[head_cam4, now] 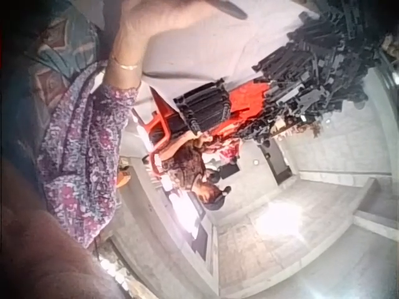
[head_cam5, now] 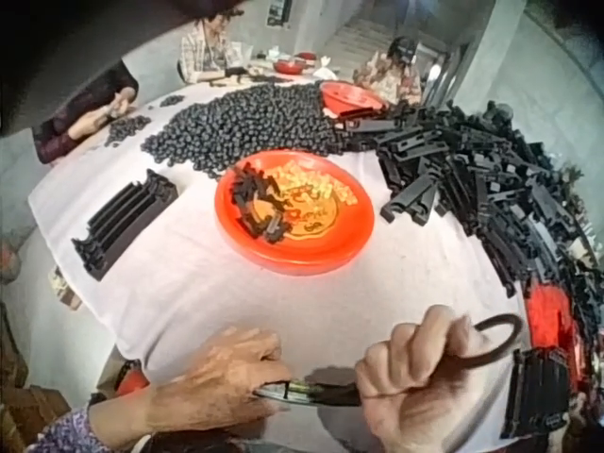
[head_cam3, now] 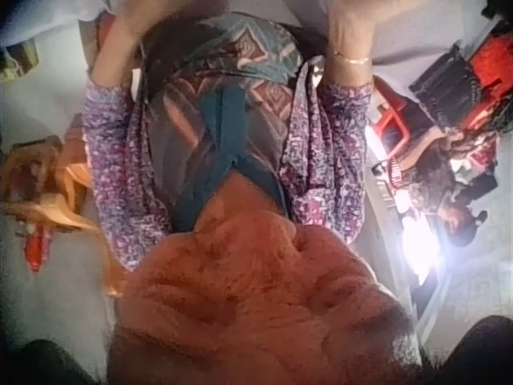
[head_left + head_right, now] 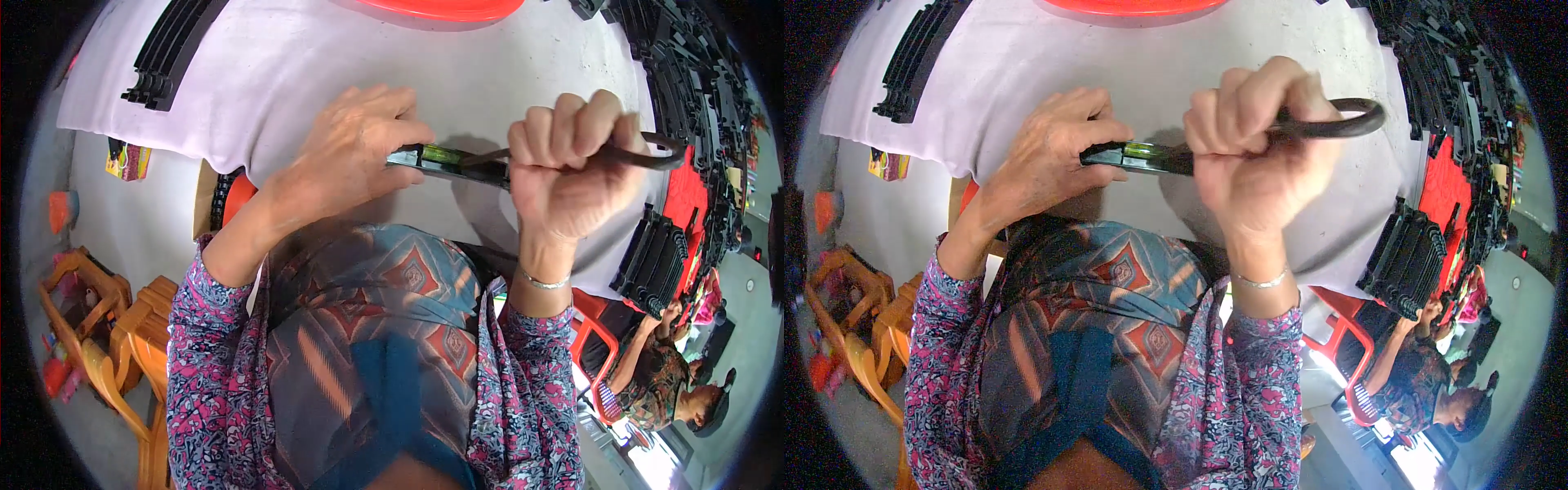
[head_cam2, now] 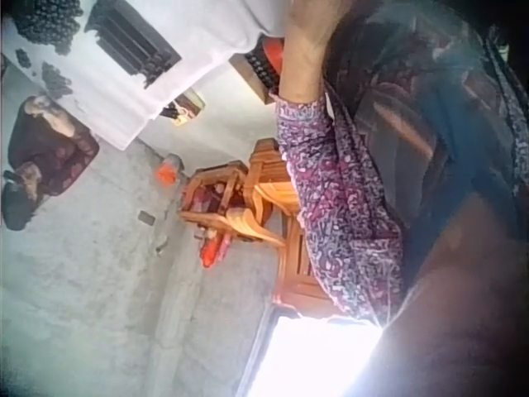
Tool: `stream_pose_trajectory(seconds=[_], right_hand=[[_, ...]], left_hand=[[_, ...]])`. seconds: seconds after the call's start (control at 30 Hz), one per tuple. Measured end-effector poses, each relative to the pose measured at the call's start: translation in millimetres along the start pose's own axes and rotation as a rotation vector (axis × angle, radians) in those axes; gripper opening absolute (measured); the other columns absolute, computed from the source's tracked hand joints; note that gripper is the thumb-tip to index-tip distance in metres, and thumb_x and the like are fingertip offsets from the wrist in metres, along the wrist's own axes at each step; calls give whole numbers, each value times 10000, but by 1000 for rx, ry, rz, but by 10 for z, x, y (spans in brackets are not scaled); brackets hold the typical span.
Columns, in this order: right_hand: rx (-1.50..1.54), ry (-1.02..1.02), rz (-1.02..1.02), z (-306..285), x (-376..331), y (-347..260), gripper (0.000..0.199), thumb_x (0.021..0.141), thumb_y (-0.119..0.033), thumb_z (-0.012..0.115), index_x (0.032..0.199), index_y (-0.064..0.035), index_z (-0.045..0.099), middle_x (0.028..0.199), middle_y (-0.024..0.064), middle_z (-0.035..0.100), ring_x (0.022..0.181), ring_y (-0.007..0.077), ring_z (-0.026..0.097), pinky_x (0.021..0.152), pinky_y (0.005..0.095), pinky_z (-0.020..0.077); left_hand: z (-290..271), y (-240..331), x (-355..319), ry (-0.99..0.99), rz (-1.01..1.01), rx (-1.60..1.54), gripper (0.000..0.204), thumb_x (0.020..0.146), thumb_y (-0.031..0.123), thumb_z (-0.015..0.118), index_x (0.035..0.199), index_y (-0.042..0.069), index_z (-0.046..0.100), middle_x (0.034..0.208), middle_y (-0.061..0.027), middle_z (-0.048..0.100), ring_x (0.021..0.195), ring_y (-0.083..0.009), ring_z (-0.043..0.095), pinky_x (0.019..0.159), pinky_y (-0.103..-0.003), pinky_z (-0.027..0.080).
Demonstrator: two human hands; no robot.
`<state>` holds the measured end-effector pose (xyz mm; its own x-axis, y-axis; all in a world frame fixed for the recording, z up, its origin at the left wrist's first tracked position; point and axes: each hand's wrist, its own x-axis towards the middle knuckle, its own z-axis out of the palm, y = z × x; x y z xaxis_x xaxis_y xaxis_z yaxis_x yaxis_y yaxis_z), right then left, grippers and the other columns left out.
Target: The person assembles printer cartridge components, including housing, plastic components, and springs, by hand and using a wire puller tool.
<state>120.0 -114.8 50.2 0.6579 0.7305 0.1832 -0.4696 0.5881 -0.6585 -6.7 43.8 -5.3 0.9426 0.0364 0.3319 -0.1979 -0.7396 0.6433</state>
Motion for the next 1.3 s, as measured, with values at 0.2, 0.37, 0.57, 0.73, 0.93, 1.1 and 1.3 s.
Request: stream_pose_trajectory(seconds=[0.2,0.37,0.57,0.73,0.93,1.1,1.3], right_hand=[[-65,-65,26,-26,-8,213,535,1030,-476,344,638,-113,343,524,-21,261,457,104,178,452,288,182],[-122,-91,64,-29,-12,263,568,1016,-489,383,581,-129,320,512,-49,233,471,96,180,463,281,189],[-154,-153,134,-23,-11,252,565,980,-445,487,547,-126,315,510,-53,218,474,97,205,475,286,197],[-216,-150,120,-6,-27,266,546,974,-414,500,549,-124,321,514,-52,214,473,100,211,477,288,203],[-21,-101,-16,-57,34,217,479,995,-354,426,591,-131,301,537,-41,225,478,102,176,459,285,182],[106,3,78,-153,136,-436,423,1001,-321,410,636,-132,308,572,-41,250,486,90,172,432,270,181],[-982,484,205,-408,184,-579,259,991,-280,518,789,-119,506,596,-72,358,472,28,263,395,192,178]], left_hand=[[9,12,-17,20,-9,3,316,610,87,787,908,57,687,807,-68,531,800,-266,550,723,-386,438],[33,-19,-14,21,5,3,329,608,135,798,904,51,683,809,-71,534,818,-277,548,735,-395,437],[32,-27,-19,4,5,33,357,626,173,778,953,70,676,839,-86,510,840,-297,533,751,-411,430],[24,-30,-12,-20,-7,40,362,642,192,764,973,76,676,839,-95,496,838,-302,524,751,-409,425],[39,-29,-16,-19,-17,9,318,652,197,769,929,59,696,810,-88,503,813,-284,525,742,-399,423],[15,-26,-17,-36,-36,-13,289,656,185,772,904,55,703,799,-83,512,797,-274,528,734,-387,423],[20,-19,-8,-10,-13,-11,280,650,152,763,903,50,698,800,-75,510,796,-262,528,725,-376,421]])
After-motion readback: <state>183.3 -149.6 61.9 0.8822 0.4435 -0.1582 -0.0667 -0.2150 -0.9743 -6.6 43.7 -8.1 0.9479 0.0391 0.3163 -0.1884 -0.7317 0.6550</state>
